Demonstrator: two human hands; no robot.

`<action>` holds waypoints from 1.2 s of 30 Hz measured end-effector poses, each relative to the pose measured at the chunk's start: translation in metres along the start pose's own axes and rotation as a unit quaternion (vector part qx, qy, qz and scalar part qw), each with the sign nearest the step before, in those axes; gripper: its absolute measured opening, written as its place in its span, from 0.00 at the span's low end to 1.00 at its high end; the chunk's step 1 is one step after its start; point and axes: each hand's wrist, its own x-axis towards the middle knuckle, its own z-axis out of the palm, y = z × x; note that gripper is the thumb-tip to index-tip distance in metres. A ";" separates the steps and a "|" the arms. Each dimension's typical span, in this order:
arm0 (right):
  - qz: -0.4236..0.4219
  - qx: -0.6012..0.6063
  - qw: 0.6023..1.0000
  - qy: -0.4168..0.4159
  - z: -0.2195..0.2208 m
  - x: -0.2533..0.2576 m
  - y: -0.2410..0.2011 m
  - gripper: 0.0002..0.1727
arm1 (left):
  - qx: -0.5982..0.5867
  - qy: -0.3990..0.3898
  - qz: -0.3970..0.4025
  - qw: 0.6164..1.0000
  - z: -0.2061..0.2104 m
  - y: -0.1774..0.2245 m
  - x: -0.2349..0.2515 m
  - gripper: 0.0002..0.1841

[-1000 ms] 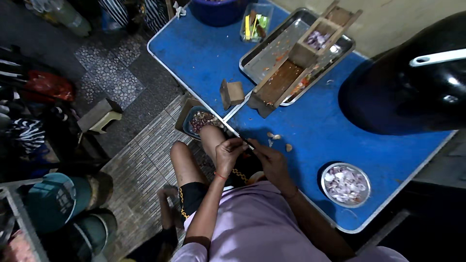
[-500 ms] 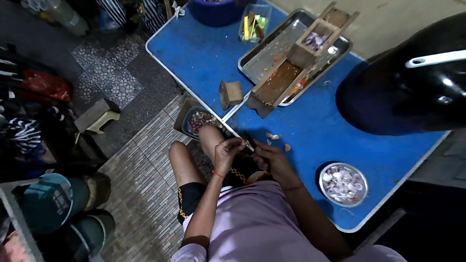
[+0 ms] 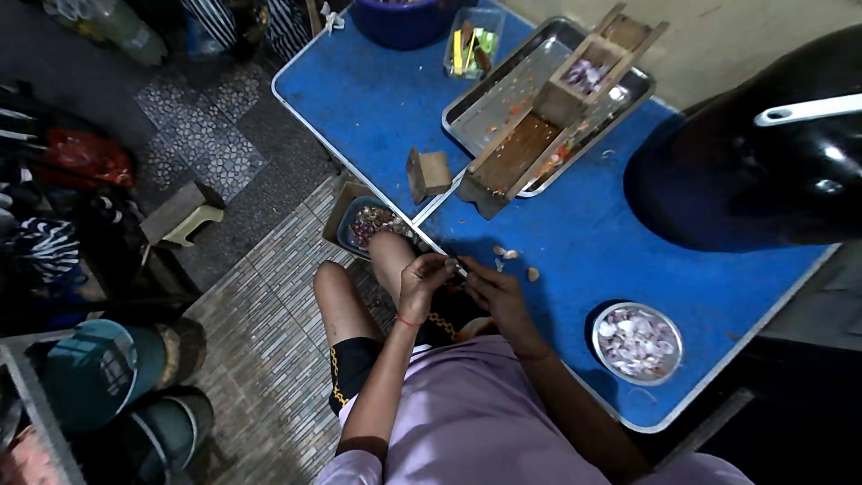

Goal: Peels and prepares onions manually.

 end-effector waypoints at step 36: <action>-0.093 -0.232 0.967 -0.055 -0.015 -0.002 0.007 0.20 | 0.007 0.019 0.017 1.000 -0.009 0.004 -0.001 0.09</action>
